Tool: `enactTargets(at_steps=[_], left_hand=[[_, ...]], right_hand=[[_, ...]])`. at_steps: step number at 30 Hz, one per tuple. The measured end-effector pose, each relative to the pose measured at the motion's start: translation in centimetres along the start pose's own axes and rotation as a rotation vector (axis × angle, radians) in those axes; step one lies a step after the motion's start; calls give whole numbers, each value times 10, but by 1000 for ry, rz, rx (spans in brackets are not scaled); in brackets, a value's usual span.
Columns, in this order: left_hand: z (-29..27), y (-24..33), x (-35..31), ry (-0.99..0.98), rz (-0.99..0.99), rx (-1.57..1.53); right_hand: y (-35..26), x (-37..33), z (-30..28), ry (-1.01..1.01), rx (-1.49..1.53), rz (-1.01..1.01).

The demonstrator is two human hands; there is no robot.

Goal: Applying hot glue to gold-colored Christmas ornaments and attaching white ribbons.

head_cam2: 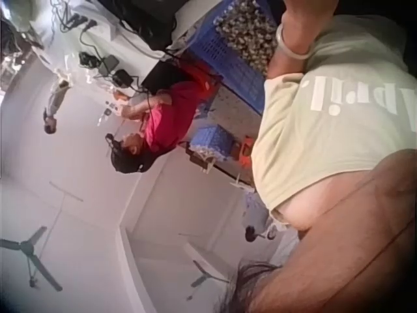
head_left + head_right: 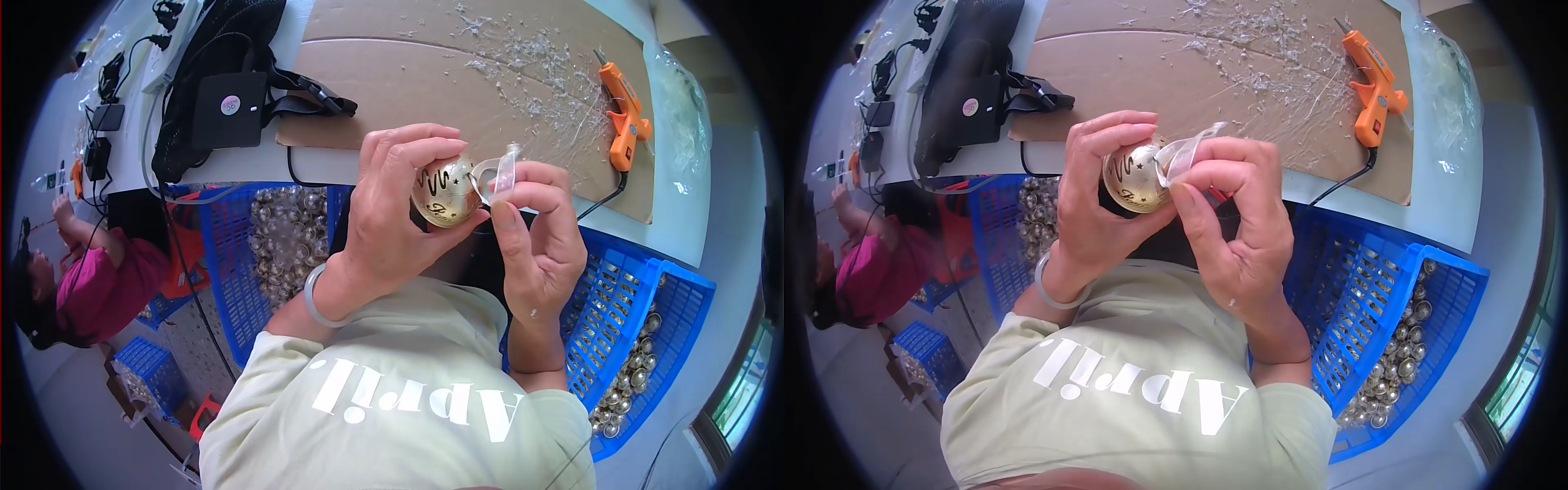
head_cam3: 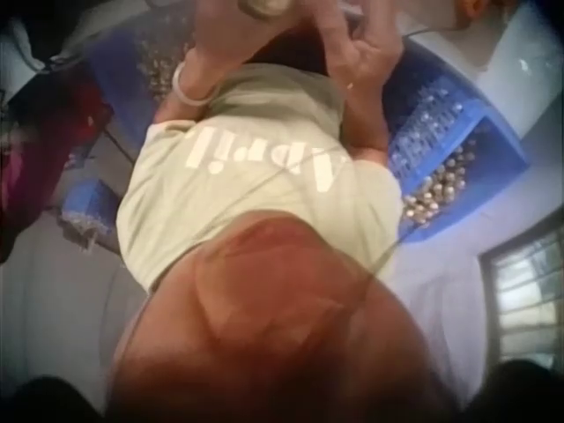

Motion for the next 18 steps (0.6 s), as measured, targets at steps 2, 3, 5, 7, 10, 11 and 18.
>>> enactTargets(at_steps=[2,3,5,7,10,11,18], left_hand=[[2,-2,-1,37,-47,-126],[3,-6,-2,78,-105,-253],[4,-11,-3,120,-163,-381],[6,-7,-2,85,-131,-324],[6,-2,0,39,-101,-281],[7,0,0,11,-88,-264],[13,0,-5,-70,-183,-448]], right_hand=[[9,-7,3,-5,360,194],[13,-10,6,-5,540,291],[10,-11,7,-16,591,292],[7,-11,9,-31,692,296],[4,-6,6,-59,587,216],[2,-5,4,-53,566,184],[11,-9,-1,-27,670,270]])
Point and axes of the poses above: each hand's wrist, its own x-axis towards the middle knuckle, its own z-axis out of the palm, y = z × x, the point moved 9 cm from there along x, towards the middle knuckle, and after that the axes turned 5 degrees about x, right-handed, at the moved point
